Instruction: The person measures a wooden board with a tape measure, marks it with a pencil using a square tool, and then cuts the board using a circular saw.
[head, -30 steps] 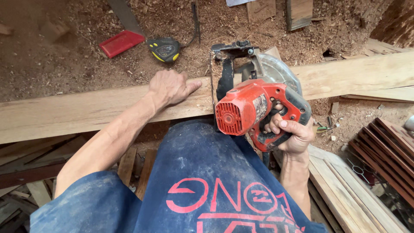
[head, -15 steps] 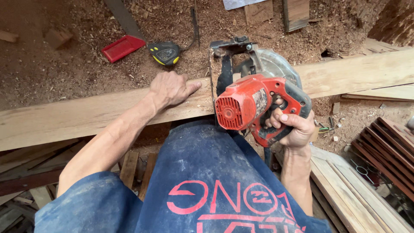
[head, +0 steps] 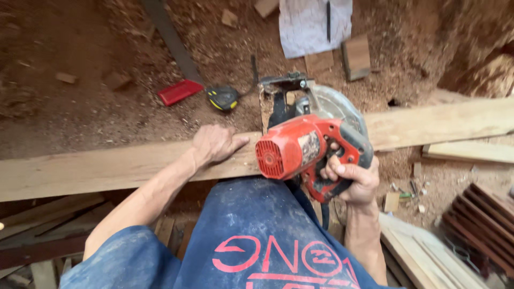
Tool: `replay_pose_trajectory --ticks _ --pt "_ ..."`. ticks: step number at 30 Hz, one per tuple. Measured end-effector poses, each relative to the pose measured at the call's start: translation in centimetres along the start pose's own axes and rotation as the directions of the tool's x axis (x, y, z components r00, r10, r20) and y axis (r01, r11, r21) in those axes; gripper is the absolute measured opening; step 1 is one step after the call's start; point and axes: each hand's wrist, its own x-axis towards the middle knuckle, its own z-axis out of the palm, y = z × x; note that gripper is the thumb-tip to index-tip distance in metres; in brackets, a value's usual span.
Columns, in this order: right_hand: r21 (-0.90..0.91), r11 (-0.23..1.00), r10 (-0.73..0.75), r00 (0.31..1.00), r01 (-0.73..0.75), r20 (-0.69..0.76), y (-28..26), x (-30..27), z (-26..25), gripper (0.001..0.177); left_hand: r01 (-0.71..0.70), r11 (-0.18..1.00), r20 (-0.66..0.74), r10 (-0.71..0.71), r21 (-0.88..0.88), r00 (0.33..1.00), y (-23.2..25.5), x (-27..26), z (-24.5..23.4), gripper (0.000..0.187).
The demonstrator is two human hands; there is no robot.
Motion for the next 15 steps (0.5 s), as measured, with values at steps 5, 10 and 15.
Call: replay_pose_trajectory --ticks 5,10,15 --pt "0.06 0.998 -0.029 0.987 0.02 0.159 -2.5 0.5 4.5 0.045 0.044 0.998 -0.093 -0.048 -0.044 0.995 -1.0 -3.3 -2.6 0.068" --pt "-0.181 0.929 -0.27 0.924 0.324 0.27 -4.2 3.7 10.2 0.035 0.293 0.946 -0.062 -0.304 -0.14 0.951 -2.3 -8.7 -4.6 0.067" --pt "-0.684 -0.032 -0.434 0.606 0.729 0.666 -0.7 11.0 13.5 0.031 0.458 0.865 -0.051 -0.477 -0.207 0.877 -3.2 -15.1 -2.3 0.068"
